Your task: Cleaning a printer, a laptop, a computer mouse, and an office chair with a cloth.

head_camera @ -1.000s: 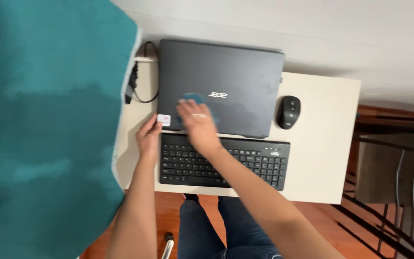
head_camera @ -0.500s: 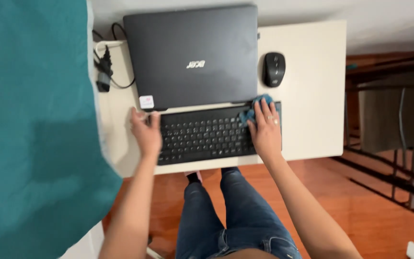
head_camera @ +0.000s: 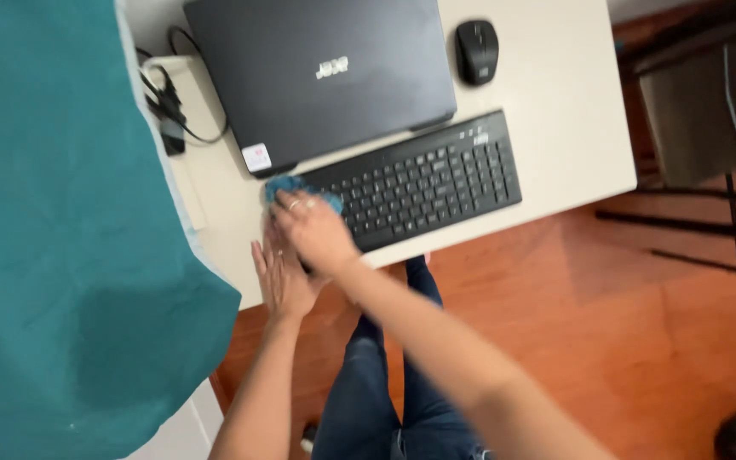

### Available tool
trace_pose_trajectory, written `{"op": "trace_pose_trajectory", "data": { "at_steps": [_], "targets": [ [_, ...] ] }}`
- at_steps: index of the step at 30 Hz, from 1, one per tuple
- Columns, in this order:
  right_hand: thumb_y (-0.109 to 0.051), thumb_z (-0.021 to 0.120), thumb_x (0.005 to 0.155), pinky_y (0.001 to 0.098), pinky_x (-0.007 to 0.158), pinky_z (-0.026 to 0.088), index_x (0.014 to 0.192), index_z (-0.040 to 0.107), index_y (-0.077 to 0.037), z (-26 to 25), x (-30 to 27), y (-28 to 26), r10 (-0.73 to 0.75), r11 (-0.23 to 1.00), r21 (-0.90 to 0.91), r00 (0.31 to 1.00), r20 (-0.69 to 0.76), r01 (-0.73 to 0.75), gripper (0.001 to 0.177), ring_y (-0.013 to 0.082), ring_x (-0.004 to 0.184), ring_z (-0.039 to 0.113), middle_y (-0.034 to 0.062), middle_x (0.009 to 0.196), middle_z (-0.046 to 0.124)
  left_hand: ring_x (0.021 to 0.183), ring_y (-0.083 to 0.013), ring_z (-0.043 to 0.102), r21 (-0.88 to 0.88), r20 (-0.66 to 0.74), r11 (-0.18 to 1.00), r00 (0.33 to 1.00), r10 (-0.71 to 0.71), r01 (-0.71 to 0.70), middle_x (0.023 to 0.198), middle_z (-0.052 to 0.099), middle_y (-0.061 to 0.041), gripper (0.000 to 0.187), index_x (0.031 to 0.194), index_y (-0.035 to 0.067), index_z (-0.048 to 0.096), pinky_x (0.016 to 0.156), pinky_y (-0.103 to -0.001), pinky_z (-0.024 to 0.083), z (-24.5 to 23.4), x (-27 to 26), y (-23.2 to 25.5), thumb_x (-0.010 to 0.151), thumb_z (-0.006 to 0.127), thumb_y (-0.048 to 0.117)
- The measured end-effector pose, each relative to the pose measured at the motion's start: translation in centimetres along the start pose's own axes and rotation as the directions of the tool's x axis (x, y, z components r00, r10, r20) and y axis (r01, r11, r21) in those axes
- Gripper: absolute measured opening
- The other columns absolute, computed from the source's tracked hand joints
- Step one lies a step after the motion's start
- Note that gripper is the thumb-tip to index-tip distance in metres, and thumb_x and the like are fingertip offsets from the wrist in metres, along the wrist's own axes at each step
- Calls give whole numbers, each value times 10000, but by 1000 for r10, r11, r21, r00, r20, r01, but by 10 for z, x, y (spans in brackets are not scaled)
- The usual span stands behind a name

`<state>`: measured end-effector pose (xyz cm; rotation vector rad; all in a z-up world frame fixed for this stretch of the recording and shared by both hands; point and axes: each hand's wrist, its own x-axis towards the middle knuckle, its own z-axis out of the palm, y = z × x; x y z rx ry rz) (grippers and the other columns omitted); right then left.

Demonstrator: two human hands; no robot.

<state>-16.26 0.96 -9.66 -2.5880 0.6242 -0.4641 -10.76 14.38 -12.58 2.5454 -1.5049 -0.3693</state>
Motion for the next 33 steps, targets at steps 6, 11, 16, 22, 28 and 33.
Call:
{"op": "trace_pose_trajectory", "data": {
  "at_steps": [6,11,16,22,28,33],
  "targets": [
    [-22,531,927,422,1120,453,1377,628,-68,-59,-52,138,87,967,-244,995,39,-75,463,325,1326,575,132,1438,605,1577,-339,149,-177,-38,982,996,-80,72,1680,181,-261,1414,1601,-64,75,1265,-538,46,-1,-3,-2,683,749,773],
    [-8,577,979,391,1073,486,1342,663,-27,-127,-100,173,421,898,-52,887,-186,-437,373,375,1299,567,187,1435,582,1584,-349,140,-171,-16,982,996,-84,80,1676,213,-241,1400,1602,-50,79,1274,-526,41,6,-6,-4,695,748,781],
    [5,693,933,471,1005,479,1284,687,-20,-129,-136,145,496,814,-184,824,-275,-551,352,408,1175,581,184,1307,649,1576,-335,122,-142,23,984,994,-105,107,1673,216,-238,1422,1595,-59,79,1269,-523,27,3,-4,-2,675,737,802],
    [-17,621,972,441,904,506,1272,659,-30,-47,-141,46,749,647,111,602,-278,-754,303,339,1055,632,172,1164,642,1583,-333,126,-135,-21,988,996,-82,78,1680,218,-244,1430,1603,-61,75,1276,-522,32,6,-7,-3,691,745,814],
    [-71,672,868,448,893,517,1237,655,13,-40,-135,0,81,996,-30,984,-158,-86,378,387,1058,630,223,1190,676,1590,-344,129,-106,-3,991,996,-84,83,1690,211,-254,1444,1621,-62,53,1282,-519,44,8,-7,-3,690,768,780],
    [-45,626,904,451,837,531,1189,666,-49,-83,-182,110,93,951,-285,990,-109,-121,288,336,1001,674,164,1121,713,1596,-338,123,-152,1,984,995,-95,94,1693,213,-240,1449,1613,-49,46,1287,-526,44,6,-8,-1,683,781,784]
  ]
}}
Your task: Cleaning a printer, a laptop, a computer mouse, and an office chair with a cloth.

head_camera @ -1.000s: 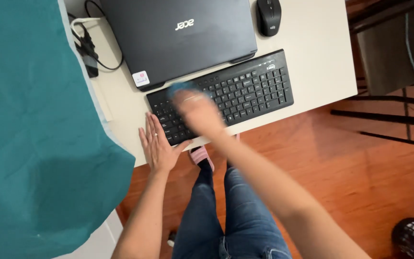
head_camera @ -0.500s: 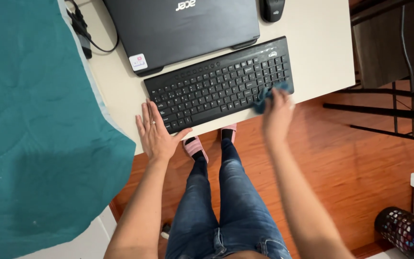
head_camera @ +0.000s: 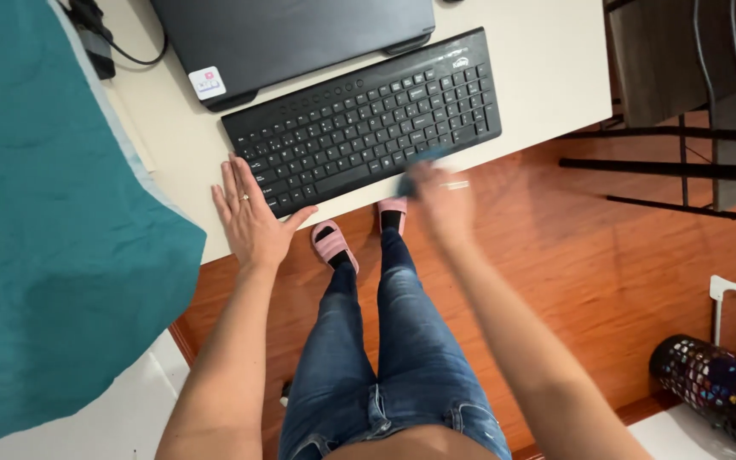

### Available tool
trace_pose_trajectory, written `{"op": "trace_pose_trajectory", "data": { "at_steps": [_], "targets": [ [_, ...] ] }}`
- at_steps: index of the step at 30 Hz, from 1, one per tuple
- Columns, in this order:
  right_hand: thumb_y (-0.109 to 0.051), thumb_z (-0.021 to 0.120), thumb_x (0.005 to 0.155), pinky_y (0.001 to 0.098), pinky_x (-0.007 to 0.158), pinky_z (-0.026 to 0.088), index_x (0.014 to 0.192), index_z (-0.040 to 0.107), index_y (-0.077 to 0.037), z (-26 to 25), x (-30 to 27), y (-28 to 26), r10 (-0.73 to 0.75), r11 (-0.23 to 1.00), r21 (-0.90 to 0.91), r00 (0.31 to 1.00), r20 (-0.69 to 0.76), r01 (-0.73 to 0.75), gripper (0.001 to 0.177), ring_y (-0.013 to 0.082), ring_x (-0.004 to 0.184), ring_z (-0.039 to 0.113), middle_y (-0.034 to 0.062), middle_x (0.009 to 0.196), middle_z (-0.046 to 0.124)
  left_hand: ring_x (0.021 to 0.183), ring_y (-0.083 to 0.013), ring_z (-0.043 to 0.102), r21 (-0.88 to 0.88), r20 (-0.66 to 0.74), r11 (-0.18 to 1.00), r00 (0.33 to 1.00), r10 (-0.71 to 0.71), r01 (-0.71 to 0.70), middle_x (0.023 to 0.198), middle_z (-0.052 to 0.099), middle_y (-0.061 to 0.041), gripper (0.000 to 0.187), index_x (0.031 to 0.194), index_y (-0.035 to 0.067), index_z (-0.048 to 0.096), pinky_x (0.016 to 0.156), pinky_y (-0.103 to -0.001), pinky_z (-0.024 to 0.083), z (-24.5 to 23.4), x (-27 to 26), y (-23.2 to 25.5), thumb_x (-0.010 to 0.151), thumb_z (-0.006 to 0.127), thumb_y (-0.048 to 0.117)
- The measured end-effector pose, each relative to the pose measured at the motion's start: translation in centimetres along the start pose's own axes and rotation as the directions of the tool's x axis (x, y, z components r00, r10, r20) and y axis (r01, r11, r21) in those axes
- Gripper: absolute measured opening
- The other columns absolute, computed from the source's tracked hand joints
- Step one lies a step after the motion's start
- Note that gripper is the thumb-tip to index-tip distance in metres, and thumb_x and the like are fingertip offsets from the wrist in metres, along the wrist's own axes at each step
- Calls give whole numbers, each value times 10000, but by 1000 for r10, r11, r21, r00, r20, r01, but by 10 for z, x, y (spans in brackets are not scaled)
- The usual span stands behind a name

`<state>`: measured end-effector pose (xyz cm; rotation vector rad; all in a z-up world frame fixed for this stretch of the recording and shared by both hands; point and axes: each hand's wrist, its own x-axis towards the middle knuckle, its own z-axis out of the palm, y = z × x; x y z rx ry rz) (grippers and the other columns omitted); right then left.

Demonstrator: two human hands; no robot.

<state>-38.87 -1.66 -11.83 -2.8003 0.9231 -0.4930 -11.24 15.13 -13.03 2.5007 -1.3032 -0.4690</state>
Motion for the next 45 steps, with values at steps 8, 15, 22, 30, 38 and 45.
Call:
{"op": "trace_pose_trajectory", "data": {
  "at_steps": [8,15,22,30,38,45],
  "targets": [
    [-58,683,975,459,871,509,1192,680,28,13,-17,60,465,833,-128,807,-363,-538,233,377,1064,585,214,1188,655,1600,-341,109,18,-20,999,999,35,-35,1705,194,-256,1441,1618,-69,41,1290,-545,38,8,-5,-8,719,786,777],
    [-260,735,844,519,968,467,1296,562,51,30,-1,-106,421,907,21,899,-120,-422,575,442,1158,576,247,1260,616,1570,-376,303,-139,-195,987,980,49,-77,1641,400,-232,1259,1639,-3,223,1305,-554,140,7,-11,1,767,882,622],
    [-156,521,1085,422,716,498,989,686,-81,-16,-9,12,728,634,321,683,58,-703,205,251,731,650,112,802,658,1486,-406,355,-285,-264,951,964,39,-117,1556,437,-255,1118,1565,-10,312,1239,-585,192,-13,-12,8,743,904,462],
    [-92,715,937,443,1019,480,1204,707,-4,-8,8,101,707,662,347,707,4,-664,282,372,1158,594,208,1233,621,1482,-351,447,-559,-323,823,890,-322,95,1554,521,-182,477,1527,42,490,1243,-495,308,15,-7,14,1067,574,139],
    [-84,720,932,421,1028,472,1226,684,4,-19,18,48,691,649,450,722,-11,-614,308,361,1184,590,208,1267,616,1540,-354,397,-581,-248,801,906,-344,145,1643,437,-200,544,1586,38,423,1270,-425,340,-8,-16,-9,1082,585,163],
    [-59,690,1038,468,1159,442,1368,606,-8,-36,83,-6,423,872,368,876,-232,-324,344,395,1350,556,208,1444,588,1566,-426,181,-294,-145,955,986,-78,32,1666,244,-268,1280,1630,-3,122,1274,-502,188,-33,-15,-12,744,897,498]
  ]
}}
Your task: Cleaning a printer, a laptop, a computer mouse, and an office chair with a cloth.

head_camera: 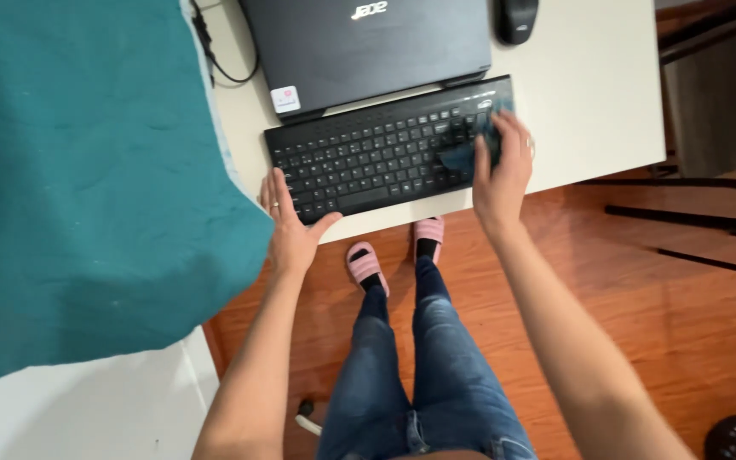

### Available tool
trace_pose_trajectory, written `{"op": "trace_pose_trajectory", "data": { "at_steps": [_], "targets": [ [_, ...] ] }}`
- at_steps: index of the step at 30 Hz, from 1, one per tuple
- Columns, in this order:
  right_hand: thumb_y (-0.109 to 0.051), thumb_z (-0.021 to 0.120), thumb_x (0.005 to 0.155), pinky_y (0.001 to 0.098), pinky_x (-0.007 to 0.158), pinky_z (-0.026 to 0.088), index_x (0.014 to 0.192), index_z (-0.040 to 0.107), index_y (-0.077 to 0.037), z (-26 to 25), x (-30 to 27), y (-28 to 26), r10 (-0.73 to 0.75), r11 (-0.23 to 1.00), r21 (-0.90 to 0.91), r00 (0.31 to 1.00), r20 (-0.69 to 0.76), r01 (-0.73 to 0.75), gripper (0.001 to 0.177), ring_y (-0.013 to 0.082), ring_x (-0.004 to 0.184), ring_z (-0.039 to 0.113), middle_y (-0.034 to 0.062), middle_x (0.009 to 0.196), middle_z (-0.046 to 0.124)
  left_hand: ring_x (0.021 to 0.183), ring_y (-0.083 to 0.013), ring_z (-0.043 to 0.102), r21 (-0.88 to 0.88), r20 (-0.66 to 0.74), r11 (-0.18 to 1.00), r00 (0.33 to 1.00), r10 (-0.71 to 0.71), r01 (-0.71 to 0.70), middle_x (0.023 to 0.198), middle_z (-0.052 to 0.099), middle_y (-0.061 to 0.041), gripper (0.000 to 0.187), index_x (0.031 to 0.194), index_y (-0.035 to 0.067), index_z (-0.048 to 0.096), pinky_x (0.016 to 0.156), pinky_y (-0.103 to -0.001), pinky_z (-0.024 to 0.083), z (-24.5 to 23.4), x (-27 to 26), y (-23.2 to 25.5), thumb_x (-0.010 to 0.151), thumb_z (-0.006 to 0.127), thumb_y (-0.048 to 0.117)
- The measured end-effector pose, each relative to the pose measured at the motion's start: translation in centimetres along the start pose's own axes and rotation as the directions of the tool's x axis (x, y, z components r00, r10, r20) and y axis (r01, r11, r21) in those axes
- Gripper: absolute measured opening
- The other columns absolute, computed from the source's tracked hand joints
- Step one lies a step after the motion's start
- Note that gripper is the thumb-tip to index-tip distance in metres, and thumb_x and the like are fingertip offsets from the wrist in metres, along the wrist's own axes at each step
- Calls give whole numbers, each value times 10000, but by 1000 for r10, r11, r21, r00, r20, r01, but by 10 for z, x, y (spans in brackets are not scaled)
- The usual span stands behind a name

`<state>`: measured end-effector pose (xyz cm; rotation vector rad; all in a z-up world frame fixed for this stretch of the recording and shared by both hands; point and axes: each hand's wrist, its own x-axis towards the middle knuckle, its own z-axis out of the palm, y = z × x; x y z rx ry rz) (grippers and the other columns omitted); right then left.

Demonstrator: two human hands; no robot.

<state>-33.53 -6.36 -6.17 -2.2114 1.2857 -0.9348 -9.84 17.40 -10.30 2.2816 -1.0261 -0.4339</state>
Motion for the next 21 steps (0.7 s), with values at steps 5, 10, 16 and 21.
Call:
{"op": "trace_pose_trajectory", "data": {
  "at_steps": [5,10,16,21],
  "targets": [
    [-215,763,904,590,1048,353,1334,627,-2,45,34,10,-250,857,-406,945,211,318,500,493,1297,495,270,1413,543,1555,-405,195,75,-7,984,987,161,-160,1648,271,-249,1348,1597,-20,131,1266,-556,124,8,5,-28,670,899,586],
    [-87,605,1021,482,1074,460,1340,592,-20,95,17,-12,47,960,-274,999,-12,-49,326,459,1278,561,265,1448,531,1571,-424,162,42,31,988,988,149,-151,1666,241,-268,1345,1611,-52,110,1267,-534,163,7,4,-32,712,871,598],
    [-6,536,983,496,939,530,1311,599,-61,139,-8,-102,191,973,-164,967,168,-163,339,397,1139,645,200,1265,644,1575,-413,129,12,40,992,991,126,-126,1676,203,-267,1355,1608,-48,89,1273,-526,152,9,5,-31,699,875,579],
    [-74,561,943,467,1041,507,1246,636,-52,188,-39,-143,-224,971,-6,922,317,238,312,392,1260,605,229,1344,616,1588,-400,108,168,101,977,989,113,-128,1701,179,-248,1338,1618,-33,70,1282,-532,88,21,4,-43,694,885,487]
  ]
}}
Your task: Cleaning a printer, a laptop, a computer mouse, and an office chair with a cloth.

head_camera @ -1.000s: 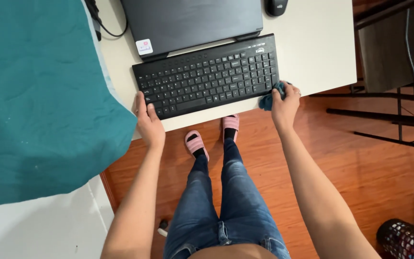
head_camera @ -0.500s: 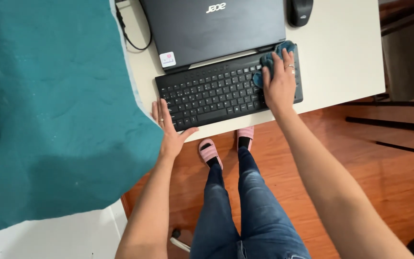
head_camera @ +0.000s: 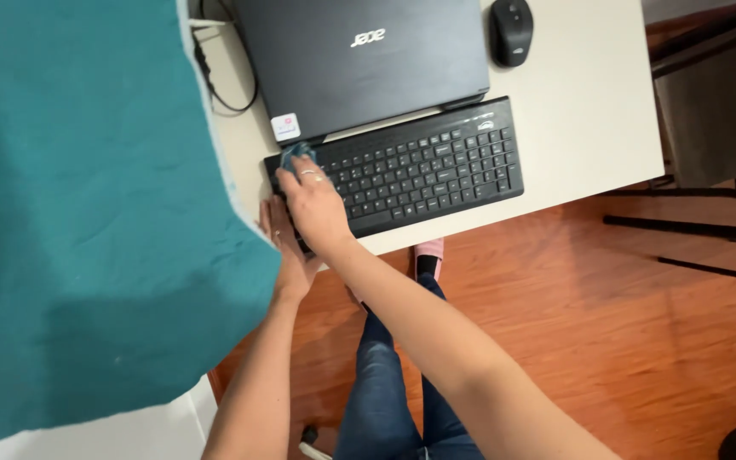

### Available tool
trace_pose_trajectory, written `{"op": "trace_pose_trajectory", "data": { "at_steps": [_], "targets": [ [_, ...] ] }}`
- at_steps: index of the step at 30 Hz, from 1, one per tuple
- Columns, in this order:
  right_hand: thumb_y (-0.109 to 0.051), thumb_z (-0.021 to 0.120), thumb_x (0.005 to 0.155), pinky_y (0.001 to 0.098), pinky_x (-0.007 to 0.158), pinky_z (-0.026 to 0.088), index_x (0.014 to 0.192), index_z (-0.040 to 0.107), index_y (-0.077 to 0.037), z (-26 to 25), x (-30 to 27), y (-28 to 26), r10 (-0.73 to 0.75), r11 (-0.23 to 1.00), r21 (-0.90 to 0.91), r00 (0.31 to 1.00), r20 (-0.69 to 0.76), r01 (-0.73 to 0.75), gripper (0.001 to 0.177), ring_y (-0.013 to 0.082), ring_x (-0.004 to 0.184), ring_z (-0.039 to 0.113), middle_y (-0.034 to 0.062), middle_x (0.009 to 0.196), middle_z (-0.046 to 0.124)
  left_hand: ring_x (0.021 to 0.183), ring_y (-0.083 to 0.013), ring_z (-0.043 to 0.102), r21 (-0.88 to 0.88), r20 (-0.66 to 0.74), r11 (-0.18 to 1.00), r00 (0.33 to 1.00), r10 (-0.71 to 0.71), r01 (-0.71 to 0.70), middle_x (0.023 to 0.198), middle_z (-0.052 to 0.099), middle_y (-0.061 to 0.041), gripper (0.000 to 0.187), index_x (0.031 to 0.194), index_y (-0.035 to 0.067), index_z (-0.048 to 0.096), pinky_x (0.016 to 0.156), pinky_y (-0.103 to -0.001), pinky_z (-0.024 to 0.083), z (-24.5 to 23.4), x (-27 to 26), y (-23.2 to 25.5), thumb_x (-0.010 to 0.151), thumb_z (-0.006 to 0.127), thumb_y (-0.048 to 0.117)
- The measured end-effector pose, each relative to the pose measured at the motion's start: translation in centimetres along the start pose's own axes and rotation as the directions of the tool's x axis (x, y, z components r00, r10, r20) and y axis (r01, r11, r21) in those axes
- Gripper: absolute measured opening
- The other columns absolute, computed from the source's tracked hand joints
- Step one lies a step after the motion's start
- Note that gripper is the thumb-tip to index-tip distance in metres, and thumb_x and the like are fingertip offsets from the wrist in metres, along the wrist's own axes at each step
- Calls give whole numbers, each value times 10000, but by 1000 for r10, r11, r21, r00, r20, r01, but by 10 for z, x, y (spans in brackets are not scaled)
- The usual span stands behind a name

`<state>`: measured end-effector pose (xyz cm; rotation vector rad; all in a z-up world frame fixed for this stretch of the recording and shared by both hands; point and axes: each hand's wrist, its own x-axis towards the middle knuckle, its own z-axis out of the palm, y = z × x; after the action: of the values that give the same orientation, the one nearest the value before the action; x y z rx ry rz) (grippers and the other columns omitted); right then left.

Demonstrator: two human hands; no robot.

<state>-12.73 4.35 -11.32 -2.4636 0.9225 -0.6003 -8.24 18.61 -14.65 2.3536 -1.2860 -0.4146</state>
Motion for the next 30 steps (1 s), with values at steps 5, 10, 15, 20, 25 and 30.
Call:
{"op": "trace_pose_trajectory", "data": {
  "at_steps": [5,10,15,20,25,30],
  "targets": [
    [-92,590,921,443,1105,491,1214,671,-77,-33,-3,52,-244,968,-25,963,112,248,304,379,1311,590,205,1347,627,1578,-378,133,-69,-53,998,999,-9,5,1675,202,-241,1346,1605,-19,92,1274,-561,82,-8,4,9,697,901,557],
    [37,567,900,420,838,560,1251,683,-77,-115,-8,119,185,982,-53,973,135,-179,387,337,1062,648,159,1372,623,1573,-389,143,-89,-46,996,999,-27,22,1672,217,-244,1377,1612,-28,98,1267,-550,157,-13,1,10,682,885,613],
    [41,597,881,427,854,564,1243,669,-75,-110,-26,115,158,980,-104,983,-90,-167,387,373,1094,650,169,1343,625,1576,-418,134,-125,-68,992,998,4,-13,1671,204,-272,1363,1613,-32,89,1275,-549,145,-12,3,7,701,882,598],
    [79,617,866,439,966,563,1250,676,-79,-72,-47,67,185,981,-55,981,-52,-187,420,366,1166,662,155,1291,641,1565,-431,130,-136,-61,991,998,7,-15,1656,197,-284,1366,1601,-49,80,1257,-572,133,-9,2,7,694,908,549],
    [0,658,827,446,1037,520,1283,665,-67,-105,-60,78,-180,983,-24,982,56,181,460,389,1236,621,196,1345,612,1576,-434,123,-119,-105,992,994,36,-49,1669,191,-297,1370,1618,-32,76,1255,-607,45,-6,1,10,682,918,507],
    [27,669,820,461,1074,489,1302,674,-61,-156,-74,130,-88,990,-96,989,121,100,490,402,1283,582,208,1360,611,1584,-412,163,-99,-54,995,999,-6,1,1667,240,-264,1353,1623,-19,88,1285,-579,69,-16,3,17,700,912,528]
  ]
}}
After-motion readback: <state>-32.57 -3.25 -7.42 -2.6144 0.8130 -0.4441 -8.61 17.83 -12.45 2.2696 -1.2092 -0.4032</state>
